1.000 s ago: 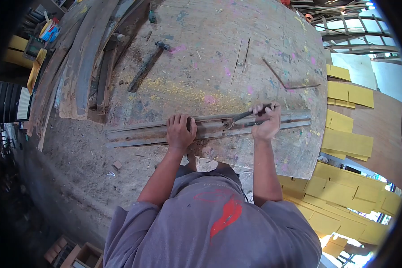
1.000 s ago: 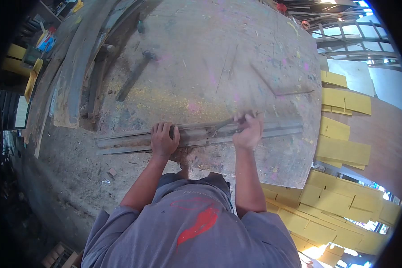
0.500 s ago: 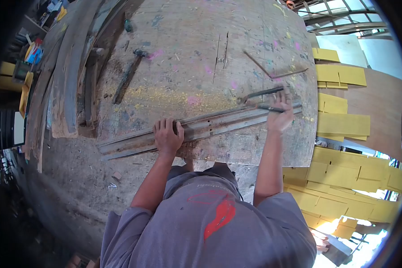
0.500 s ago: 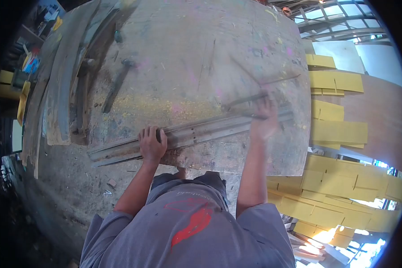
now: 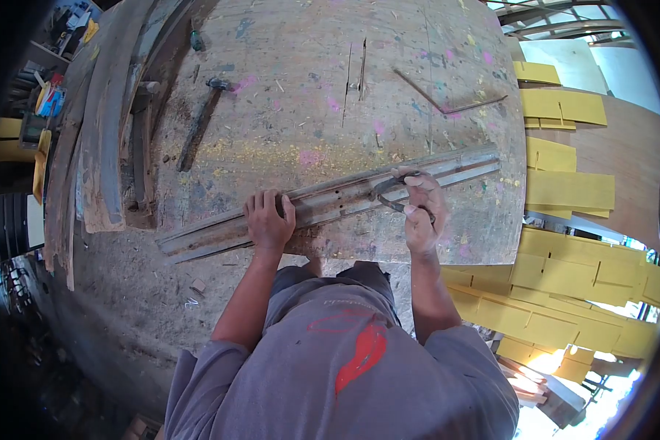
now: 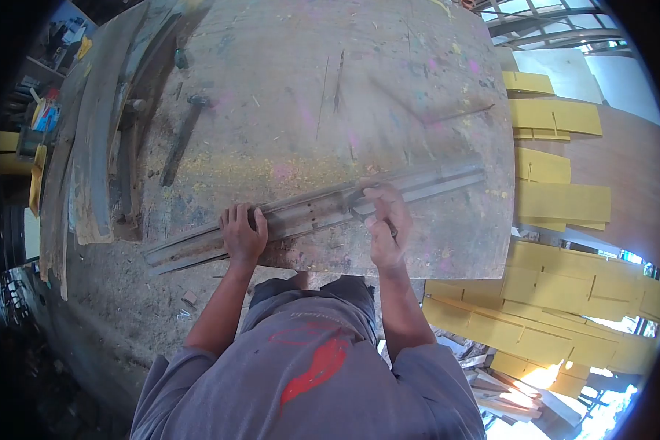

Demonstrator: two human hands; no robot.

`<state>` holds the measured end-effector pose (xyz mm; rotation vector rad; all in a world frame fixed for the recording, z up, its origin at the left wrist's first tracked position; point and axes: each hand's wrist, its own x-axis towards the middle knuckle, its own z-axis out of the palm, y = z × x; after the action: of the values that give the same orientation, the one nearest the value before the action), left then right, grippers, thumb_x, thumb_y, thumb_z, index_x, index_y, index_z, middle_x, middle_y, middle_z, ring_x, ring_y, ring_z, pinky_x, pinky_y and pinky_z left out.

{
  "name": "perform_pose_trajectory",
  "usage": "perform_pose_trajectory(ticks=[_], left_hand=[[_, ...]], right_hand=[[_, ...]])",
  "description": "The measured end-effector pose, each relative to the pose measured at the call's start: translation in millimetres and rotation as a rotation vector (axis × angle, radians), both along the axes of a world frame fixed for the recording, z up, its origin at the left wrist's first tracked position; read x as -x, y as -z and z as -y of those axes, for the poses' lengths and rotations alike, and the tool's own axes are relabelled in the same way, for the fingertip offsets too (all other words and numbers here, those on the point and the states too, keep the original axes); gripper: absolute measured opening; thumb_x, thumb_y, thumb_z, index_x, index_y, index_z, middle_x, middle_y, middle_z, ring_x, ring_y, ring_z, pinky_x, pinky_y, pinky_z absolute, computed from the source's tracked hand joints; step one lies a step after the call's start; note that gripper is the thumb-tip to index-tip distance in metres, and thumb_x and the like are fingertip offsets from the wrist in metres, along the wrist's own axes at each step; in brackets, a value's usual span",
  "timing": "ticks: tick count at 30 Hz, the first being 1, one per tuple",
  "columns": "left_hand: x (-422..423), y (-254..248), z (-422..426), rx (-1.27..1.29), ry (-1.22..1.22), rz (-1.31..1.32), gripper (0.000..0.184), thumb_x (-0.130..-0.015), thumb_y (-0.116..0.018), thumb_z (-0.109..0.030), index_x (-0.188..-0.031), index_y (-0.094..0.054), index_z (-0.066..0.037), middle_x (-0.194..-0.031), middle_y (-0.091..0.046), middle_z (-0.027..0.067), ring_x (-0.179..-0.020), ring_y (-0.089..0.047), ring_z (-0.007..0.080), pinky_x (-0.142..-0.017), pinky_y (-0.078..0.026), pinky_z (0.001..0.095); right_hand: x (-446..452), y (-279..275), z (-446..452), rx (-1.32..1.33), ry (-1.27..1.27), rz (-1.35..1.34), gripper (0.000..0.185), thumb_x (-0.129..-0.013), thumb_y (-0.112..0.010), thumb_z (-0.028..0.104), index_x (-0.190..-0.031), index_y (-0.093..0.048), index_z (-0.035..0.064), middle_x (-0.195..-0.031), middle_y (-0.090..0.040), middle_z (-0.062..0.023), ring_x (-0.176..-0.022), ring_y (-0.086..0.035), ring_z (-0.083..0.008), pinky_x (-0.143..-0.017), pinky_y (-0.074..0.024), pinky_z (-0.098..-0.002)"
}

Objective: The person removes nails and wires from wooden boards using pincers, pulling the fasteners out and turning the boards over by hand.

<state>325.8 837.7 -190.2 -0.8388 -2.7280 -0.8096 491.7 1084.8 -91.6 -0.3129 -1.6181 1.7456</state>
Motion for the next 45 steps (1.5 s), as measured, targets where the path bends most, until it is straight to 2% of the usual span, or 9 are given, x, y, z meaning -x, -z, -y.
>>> perform_pose_trajectory(ticks=[8, 14, 17, 23, 29, 32, 34, 36, 45], left_hand=[[0.6, 1.3, 0.8, -0.009, 0.0, 0.008, 0.017, -0.092, -0.07, -0.022, -0.1, -0.065, -0.008, -0.1, -0.063, 0.0129, -0.098, -0.059, 0.0361, -0.091, -0.045, 0.0493], [0.2, -0.2, 0.8, -0.006, 0.005, 0.007, 0.018, -0.092, -0.07, -0.023, -0.1, -0.065, -0.008, -0.1, -0.063, 0.0128, -0.098, -0.059, 0.0358, -0.091, -0.045, 0.0492], [1.3, 3.5, 1.3, 0.001, -0.003, 0.014, 0.018, -0.092, -0.07, -0.023, -0.101, -0.065, -0.008, -0.1, -0.063, 0.0127, -0.098, -0.059, 0.0358, -0.091, -0.045, 0.0495], [1.3, 2.9, 1.2, 0.013, -0.002, 0.027, 0.019, -0.092, -0.07, -0.023, -0.102, -0.066, -0.008, -0.1, -0.063, 0.0128, -0.099, -0.06, 0.0358, -0.092, -0.045, 0.0496], [-0.1, 0.5, 0.7, 0.008, -0.004, 0.026, 0.018, -0.092, -0.07, -0.022, -0.102, -0.066, -0.008, -0.101, -0.063, 0.0126, -0.099, -0.059, 0.0354, -0.092, -0.045, 0.0493], [1.3, 0.4, 0.9, -0.004, 0.003, 0.014, 0.018, -0.092, -0.07, -0.022, -0.102, -0.066, -0.008, -0.101, -0.064, 0.0128, -0.099, -0.059, 0.0355, -0.092, -0.045, 0.0491], [-0.2, 0.7, 1.1, -0.009, 0.009, 0.008, 0.018, -0.092, -0.07, -0.022, -0.102, -0.066, -0.008, -0.101, -0.064, 0.013, -0.099, -0.059, 0.0356, -0.092, -0.045, 0.049], [0.2, 0.9, 0.9, -0.007, 0.002, 0.001, 0.018, -0.092, -0.069, -0.022, -0.102, -0.066, -0.008, -0.101, -0.064, 0.013, -0.099, -0.059, 0.0358, -0.092, -0.045, 0.049], [-0.7, 5.1, -0.2, 0.023, -0.003, 0.016, 0.018, -0.093, -0.069, -0.022, -0.102, -0.068, -0.007, -0.102, -0.066, 0.0133, -0.1, -0.06, 0.0364, -0.093, -0.046, 0.0494]], right_hand=[[8.4, -2.1, 10.9, -0.037, -0.003, 0.034, 0.051, -0.076, -0.054, 0.003, -0.125, -0.061, -0.0074, -0.139, -0.058, -0.0242, -0.133, -0.056, -0.0311, -0.116, -0.0421, -0.045], [-4.8, -10.6, 6.3, -0.185, -0.34, 0.124, 0.052, -0.075, -0.056, 0.006, -0.125, -0.061, -0.0054, -0.139, -0.06, -0.0251, -0.13, -0.059, -0.0318, -0.114, -0.0433, -0.0444], [-2.6, -15.3, 10.2, -0.001, -0.23, 0.093, 0.049, -0.077, -0.055, 0.01, -0.125, -0.056, -0.0025, -0.132, -0.061, -0.0287, -0.126, -0.061, -0.0348, -0.114, -0.0444, -0.0493], [5.1, -9.2, 25.1, 0.013, -0.252, 0.105, 0.048, -0.075, -0.057, 0.005, -0.122, -0.057, -0.0023, -0.13, -0.063, -0.0228, -0.119, -0.061, -0.0275, -0.105, -0.0465, -0.0407], [3.9, 1.8, 0.4, -0.079, -0.312, 0.242, 0.039, -0.077, -0.057, 0.009, -0.115, -0.058, -0.0025, -0.102, -0.067, -0.0126, -0.093, -0.065, -0.0215, -0.09, -0.0518, -0.0373], [13.0, 14.6, -10.6, -0.056, -0.128, 0.105, 0.036, -0.08, -0.055, 0.01, -0.114, -0.059, -0.0024, -0.095, -0.067, -0.0109, -0.087, -0.065, -0.0205, -0.085, -0.0534, -0.0364], [19.6, 1.3, -29.8, -0.029, 0.235, 0.135, 0.026, -0.08, -0.054, 0.006, -0.106, -0.054, 0.0005, -0.09, -0.06, -0.0126, -0.08, -0.063, -0.0246, -0.084, -0.0563, -0.0457], [12.1, -6.3, -57.6, 0.601, 0.578, 0.001, 0.025, -0.08, -0.054, 0.006, -0.105, -0.053, 0.0011, -0.087, -0.059, -0.0127, -0.079, -0.063, -0.0288, -0.086, -0.0571, -0.0512], [-32.3, -9.5, -78.5, 0.227, 0.331, -0.121, 0.032, -0.076, -0.055, 0.004, -0.108, -0.056, 0.001, -0.112, -0.071, -0.0256, -0.112, -0.069, -0.0461, -0.106, -0.0517, -0.0587]])
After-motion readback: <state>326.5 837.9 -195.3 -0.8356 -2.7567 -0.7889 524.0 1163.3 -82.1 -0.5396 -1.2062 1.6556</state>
